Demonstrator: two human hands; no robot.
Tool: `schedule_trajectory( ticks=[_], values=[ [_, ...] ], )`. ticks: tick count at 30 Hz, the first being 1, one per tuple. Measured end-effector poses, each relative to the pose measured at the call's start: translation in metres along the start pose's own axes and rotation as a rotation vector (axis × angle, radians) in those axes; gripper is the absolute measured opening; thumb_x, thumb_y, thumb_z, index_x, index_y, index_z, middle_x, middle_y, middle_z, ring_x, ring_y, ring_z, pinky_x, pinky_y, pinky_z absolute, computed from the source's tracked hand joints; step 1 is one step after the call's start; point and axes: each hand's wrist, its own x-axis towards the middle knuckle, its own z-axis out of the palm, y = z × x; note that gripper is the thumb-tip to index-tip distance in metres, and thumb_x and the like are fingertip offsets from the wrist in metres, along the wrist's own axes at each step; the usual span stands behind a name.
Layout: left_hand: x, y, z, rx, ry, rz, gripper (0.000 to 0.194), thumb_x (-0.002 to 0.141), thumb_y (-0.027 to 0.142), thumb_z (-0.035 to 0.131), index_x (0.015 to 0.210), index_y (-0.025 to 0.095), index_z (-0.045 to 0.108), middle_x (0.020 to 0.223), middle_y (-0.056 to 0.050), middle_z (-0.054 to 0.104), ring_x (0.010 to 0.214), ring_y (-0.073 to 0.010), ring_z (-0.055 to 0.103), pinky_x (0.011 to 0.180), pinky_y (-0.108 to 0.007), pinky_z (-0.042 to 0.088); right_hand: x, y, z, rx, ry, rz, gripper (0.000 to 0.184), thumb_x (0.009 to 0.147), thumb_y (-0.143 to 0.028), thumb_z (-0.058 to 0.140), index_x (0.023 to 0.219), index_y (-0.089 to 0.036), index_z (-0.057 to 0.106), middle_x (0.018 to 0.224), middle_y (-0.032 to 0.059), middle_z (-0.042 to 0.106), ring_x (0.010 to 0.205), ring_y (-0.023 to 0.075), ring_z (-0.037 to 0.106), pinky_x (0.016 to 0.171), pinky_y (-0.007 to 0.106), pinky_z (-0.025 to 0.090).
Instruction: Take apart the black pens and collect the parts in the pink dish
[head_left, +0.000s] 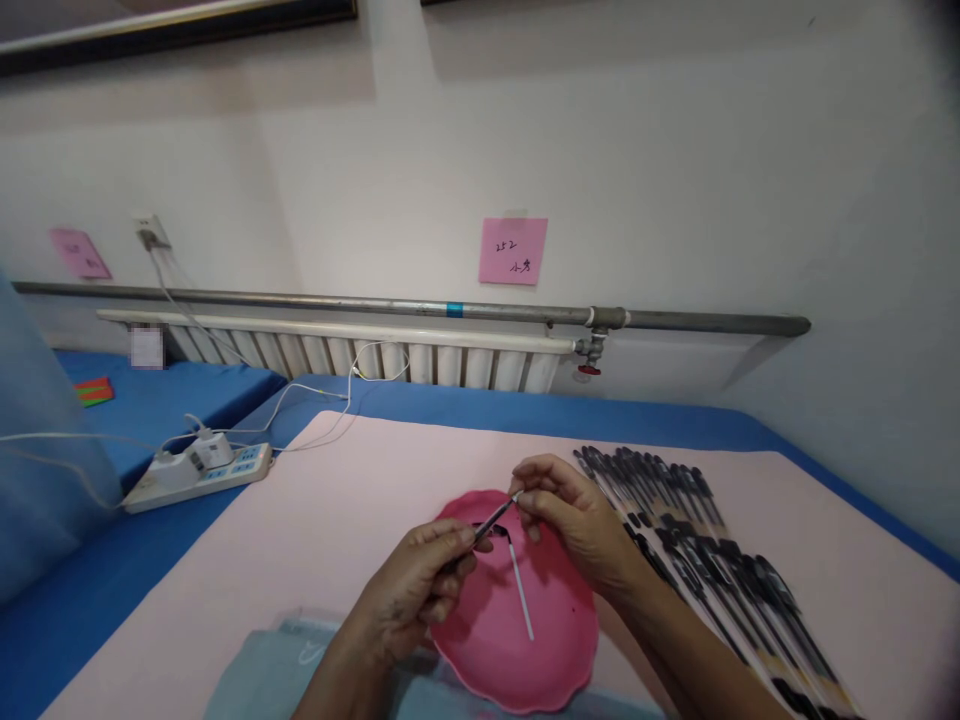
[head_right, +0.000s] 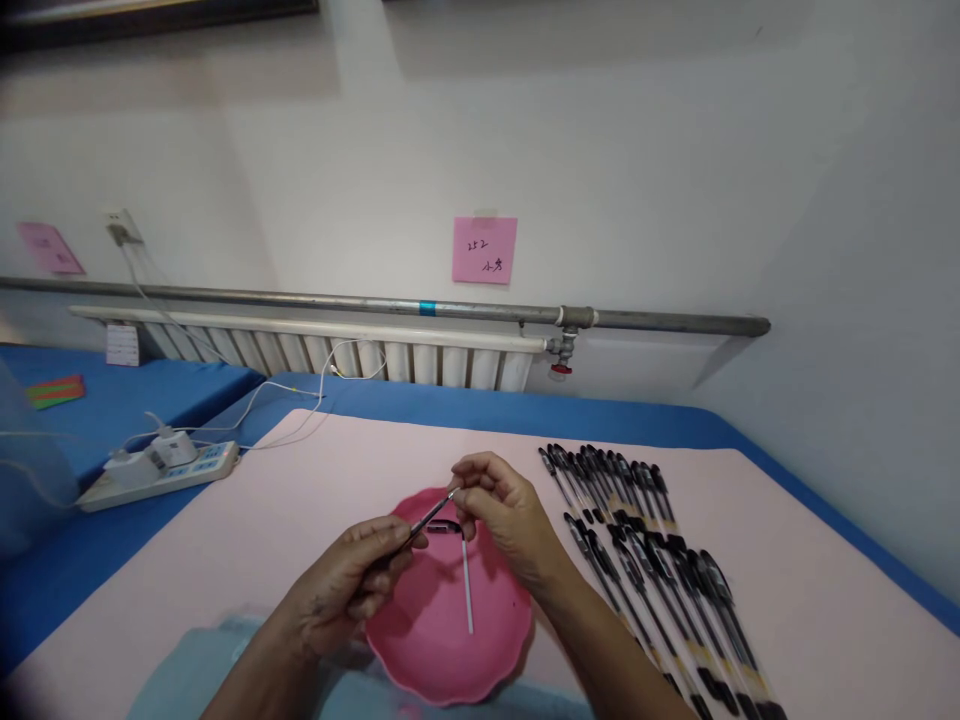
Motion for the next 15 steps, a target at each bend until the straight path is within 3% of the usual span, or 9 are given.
schedule_trajectory(
  ticks=[4,8,11,15],
  values=[
    [-0.001,0.006,-0.007,-0.005,0.066,0.062,0.031,0.067,0.039,0.069,0.079,0.011,0.062,0.052,0.007,0.042,0.036,0.0014,0.018,0.035,-0.015,0.003,0.003,0.002,-0.006,-0.21,0.037,0.013,0.01,0.071,-0.024,0.049,0.077,-0.019,0.055,0.059,-0.0044,0.05,0.048,0.009,0.043,0.046,0.022,0.037],
    [0.001,0.014,-0.018,-0.103,0.172,0.133,0.032,0.063,0.036,0.071,0.08,0.011,0.06,0.051,0.008,0.041,0.037,0.0014,0.019,0.035,-0.014,0.005,-0.003,0.009,-0.006,-0.486,-0.216,0.093,0.014,0.06,-0.009,0.05,0.054,-0.018,0.059,0.052,-0.0029,0.057,0.051,0.0113,0.048,0.047,0.022,0.034],
    [0.004,0.015,-0.021,-0.144,0.21,0.171,0.031,0.064,0.033,0.07,0.083,0.01,0.06,0.054,0.006,0.045,0.037,0.0009,0.023,0.035,-0.014,0.008,-0.01,0.014,0.0,-0.619,-0.392,0.119,0.017,0.059,-0.006,0.05,0.052,-0.018,0.06,0.051,-0.0031,0.059,0.049,0.0114,0.049,0.046,0.021,0.032],
    [0.005,0.013,-0.021,-0.202,0.215,0.206,0.028,0.067,0.028,0.068,0.087,0.01,0.059,0.055,0.005,0.047,0.039,-0.0002,0.027,0.035,-0.014,0.012,-0.008,0.017,0.007,-0.749,-0.384,0.039,0.019,0.072,-0.012,0.046,0.062,-0.019,0.06,0.061,-0.0016,0.061,0.057,0.0128,0.052,0.054,0.023,0.036]
  ],
)
